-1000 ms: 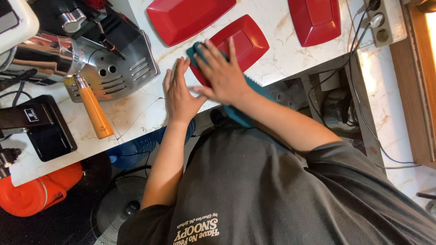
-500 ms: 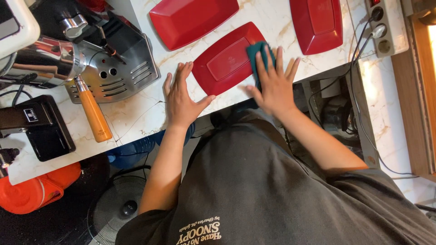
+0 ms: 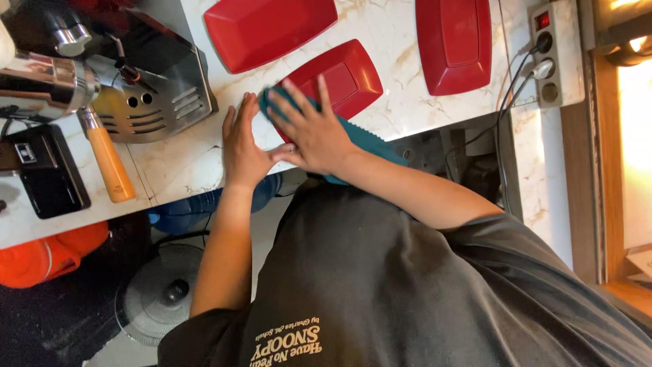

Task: Wiping several red rectangular plates with a cleaning cloth at a counter.

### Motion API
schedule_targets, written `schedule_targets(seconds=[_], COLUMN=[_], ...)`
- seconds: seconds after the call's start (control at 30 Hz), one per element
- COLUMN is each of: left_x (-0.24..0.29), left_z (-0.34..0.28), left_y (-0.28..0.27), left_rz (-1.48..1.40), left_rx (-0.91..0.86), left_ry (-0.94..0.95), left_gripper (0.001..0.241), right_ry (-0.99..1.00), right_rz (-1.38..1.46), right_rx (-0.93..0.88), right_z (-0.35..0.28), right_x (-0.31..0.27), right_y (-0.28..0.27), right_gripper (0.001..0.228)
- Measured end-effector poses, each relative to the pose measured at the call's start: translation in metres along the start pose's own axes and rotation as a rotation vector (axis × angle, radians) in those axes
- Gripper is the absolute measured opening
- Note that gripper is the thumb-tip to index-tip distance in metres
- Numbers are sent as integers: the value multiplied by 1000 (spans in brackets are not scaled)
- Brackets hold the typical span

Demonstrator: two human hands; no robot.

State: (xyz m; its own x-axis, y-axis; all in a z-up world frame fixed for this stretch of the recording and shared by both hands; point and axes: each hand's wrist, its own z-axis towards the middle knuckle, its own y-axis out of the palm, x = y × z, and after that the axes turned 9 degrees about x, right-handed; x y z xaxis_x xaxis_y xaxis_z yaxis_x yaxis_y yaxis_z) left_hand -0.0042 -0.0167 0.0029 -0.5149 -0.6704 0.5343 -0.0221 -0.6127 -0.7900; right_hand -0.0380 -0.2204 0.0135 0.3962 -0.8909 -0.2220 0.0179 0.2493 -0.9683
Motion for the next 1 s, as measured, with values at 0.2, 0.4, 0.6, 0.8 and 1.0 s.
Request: schedule_targets(seconds=[0.2, 0.4, 0.6, 0.8, 1.0], left_x=[13, 21, 23, 16, 31], left_z=[14, 11, 9, 5, -7], left_y=[-7, -7, -6, -1, 3], left_rz=[39, 61, 32, 53, 211], left_rx=[-3, -41, -29, -29, -35], left_ry=[20, -29, -28, 4, 105], left_gripper=[108, 106, 103, 98, 93], right_ry=[-145, 205, 350, 294, 217], right_rz=[94, 70, 171, 184, 230], right_rx=[78, 49, 109, 97, 176], right_z=[-70, -117, -72, -37, -76], right_x=[38, 74, 107, 126, 118], right_y=[6, -10, -10, -18, -26], right_gripper=[86, 85, 91, 88, 92])
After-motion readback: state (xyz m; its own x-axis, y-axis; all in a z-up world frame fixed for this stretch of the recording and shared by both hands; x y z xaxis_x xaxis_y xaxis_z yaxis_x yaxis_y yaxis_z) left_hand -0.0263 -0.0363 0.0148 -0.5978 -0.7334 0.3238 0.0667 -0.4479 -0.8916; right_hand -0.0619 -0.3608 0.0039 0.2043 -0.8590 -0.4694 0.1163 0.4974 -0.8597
